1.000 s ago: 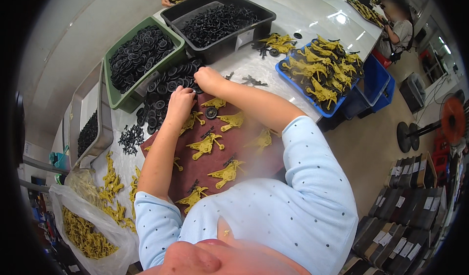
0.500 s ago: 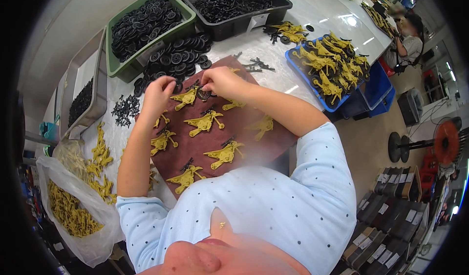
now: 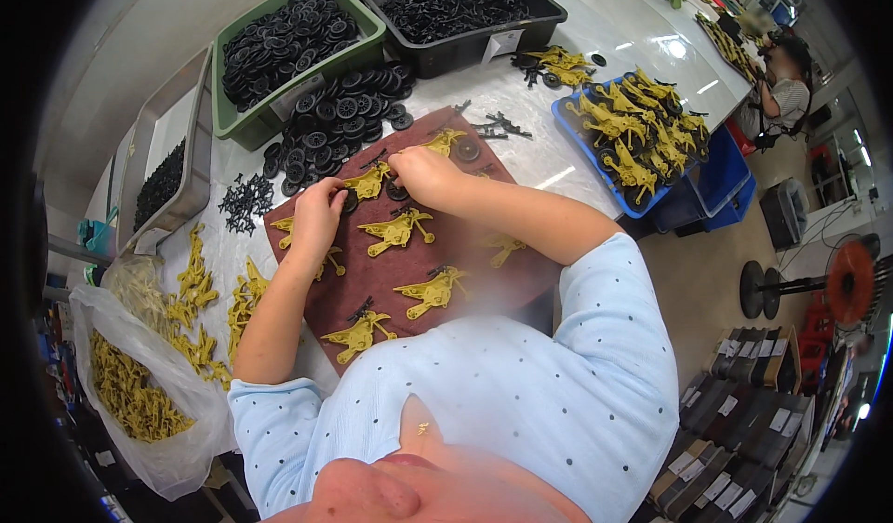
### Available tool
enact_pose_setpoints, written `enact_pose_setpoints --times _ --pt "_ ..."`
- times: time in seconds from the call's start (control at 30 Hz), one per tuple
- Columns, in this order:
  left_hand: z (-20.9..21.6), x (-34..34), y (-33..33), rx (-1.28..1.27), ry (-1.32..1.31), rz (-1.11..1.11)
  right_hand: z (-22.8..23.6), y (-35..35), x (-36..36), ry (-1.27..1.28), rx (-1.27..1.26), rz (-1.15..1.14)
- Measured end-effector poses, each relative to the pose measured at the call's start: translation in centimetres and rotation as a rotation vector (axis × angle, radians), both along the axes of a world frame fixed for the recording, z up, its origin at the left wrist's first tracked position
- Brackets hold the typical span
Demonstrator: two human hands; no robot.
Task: The person sorts and assembles small yellow plastic parts and black plastic rings by hand on a workspace.
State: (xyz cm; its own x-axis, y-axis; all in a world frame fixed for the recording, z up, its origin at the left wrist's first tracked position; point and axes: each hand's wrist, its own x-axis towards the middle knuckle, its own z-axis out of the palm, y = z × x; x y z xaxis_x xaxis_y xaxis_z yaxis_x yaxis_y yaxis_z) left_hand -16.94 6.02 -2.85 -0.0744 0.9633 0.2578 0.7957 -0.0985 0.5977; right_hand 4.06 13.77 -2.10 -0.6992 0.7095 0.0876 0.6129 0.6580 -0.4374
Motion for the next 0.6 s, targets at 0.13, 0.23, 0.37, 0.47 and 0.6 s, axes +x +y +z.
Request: enact_pose_setpoints --times 0.13,0.23,0.37,0.47,0.6 --pt "-0.2 0.1 -0.5 0.103 0.171 -0.032 -0.1 0.0 0.1 -0.023 0.034 -0.001" --pt "0.4 0.2 -1.1 0.075 0.26 -0.09 -0.4 -0.1 0.3 0.045 0.089 0.013" --pt "0.7 -0.2 -1.4 0.014 0.235 -0.091 -0.2 -0.1 0.1 -0.029 0.054 0.025" --pt "0.8 0.0 -1.5 0.065 0.196 -0.055 -0.3 -0.1 0.2 -0.039 0.053 0.017" --pt "1.0 0.0 -1.9 0.043 0.213 -0.098 0.0 -0.2 -0.1 -0.045 0.037 0.0"
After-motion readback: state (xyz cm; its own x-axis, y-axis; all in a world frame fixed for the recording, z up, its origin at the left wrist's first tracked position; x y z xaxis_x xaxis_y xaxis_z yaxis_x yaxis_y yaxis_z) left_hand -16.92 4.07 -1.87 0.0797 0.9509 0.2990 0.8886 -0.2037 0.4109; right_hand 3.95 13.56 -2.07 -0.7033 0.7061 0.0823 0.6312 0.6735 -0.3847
